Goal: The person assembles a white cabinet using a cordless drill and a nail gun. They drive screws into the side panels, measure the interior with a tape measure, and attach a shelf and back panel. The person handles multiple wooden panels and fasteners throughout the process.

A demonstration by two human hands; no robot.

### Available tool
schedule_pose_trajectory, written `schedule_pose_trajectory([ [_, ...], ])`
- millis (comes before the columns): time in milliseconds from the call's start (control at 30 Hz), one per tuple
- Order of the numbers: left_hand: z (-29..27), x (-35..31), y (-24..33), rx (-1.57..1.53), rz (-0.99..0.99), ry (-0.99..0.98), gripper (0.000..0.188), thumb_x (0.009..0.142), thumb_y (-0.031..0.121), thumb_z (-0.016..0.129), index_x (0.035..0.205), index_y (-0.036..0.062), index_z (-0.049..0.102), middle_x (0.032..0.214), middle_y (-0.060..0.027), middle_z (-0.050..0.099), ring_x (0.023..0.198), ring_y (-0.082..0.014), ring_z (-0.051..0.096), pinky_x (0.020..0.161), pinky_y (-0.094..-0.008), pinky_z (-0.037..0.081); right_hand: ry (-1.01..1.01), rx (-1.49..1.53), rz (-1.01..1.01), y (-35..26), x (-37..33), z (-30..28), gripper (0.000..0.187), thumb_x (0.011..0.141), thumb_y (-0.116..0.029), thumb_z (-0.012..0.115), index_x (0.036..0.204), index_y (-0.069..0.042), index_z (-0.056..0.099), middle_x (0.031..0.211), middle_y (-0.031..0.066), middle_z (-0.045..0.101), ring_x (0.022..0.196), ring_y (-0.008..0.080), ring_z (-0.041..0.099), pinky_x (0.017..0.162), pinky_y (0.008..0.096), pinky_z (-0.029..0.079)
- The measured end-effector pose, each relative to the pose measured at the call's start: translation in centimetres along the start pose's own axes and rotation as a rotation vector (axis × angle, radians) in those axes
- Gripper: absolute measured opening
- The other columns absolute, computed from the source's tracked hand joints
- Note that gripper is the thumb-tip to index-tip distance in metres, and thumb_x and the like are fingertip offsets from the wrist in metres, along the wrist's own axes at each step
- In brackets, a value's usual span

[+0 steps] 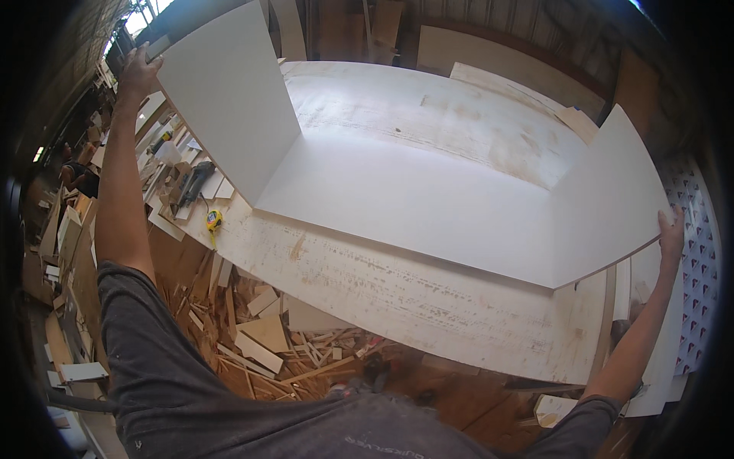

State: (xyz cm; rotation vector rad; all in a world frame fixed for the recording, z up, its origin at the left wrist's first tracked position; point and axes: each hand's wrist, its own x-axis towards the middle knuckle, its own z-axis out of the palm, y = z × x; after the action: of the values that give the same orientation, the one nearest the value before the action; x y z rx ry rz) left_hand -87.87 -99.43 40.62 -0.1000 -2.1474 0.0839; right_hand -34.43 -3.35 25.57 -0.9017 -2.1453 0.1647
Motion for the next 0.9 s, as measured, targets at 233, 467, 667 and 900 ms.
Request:
schedule_pose_trajectory([
  [233,5.0,3.5,-3.2,-0.074,-0.047,-0.348,0.061,0.089,0.034,0.055,0.140,0.0037,0.040,0.131,-0.0225,0.052,0.125,-0.0341,0.049,0.107,-0.0440,0.038,-0.215,-0.370,-0.119,-3.7,3.3,-1.4,0.040,0.088,-0.025,0.055,0.121,-0.002,0.053,0.113,0.0233,0.062,0.106,0.0370,0.060,0.090,0.0418,0.046],
  [467,4.8,0.3,0.2,-0.043,-0.006,-0.199,0.043,0.092,0.032,0.051,0.127,0.0065,0.049,0.121,-0.0221,0.059,0.115,-0.0369,0.056,0.097,-0.0466,0.044,-0.214,-0.554,0.012,-6.7,0.3,-0.7,0.045,0.093,-0.034,0.049,0.126,-0.003,0.048,0.121,0.0241,0.058,0.112,0.0418,0.055,0.094,0.0472,0.043],
  [667,0.7,-1.7,-9.4,-0.152,-0.006,-0.240,0.040,0.095,0.032,0.048,0.126,0.0057,0.049,0.121,-0.0212,0.059,0.111,-0.0390,0.057,0.093,-0.0464,0.043,-0.161,-0.392,-0.025,-2.7,-4.9,-4.2,0.052,0.099,-0.035,0.041,0.136,0.001,0.040,0.133,0.0236,0.050,0.124,0.0387,0.046,0.102,0.0429,0.037],
  [900,-10.9,-22.9,-15.3,-0.204,-0.395,-0.148,0.057,0.092,0.042,0.057,0.129,-0.0007,0.045,0.125,-0.0206,0.054,0.115,-0.0308,0.055,0.098,-0.0395,0.041,0.181,-0.106,0.172,-3.6,-25.1,-12.4,0.051,0.100,-0.034,0.045,0.132,0.006,0.042,0.129,0.0228,0.052,0.119,0.0313,0.051,0.102,0.0368,0.037],
])
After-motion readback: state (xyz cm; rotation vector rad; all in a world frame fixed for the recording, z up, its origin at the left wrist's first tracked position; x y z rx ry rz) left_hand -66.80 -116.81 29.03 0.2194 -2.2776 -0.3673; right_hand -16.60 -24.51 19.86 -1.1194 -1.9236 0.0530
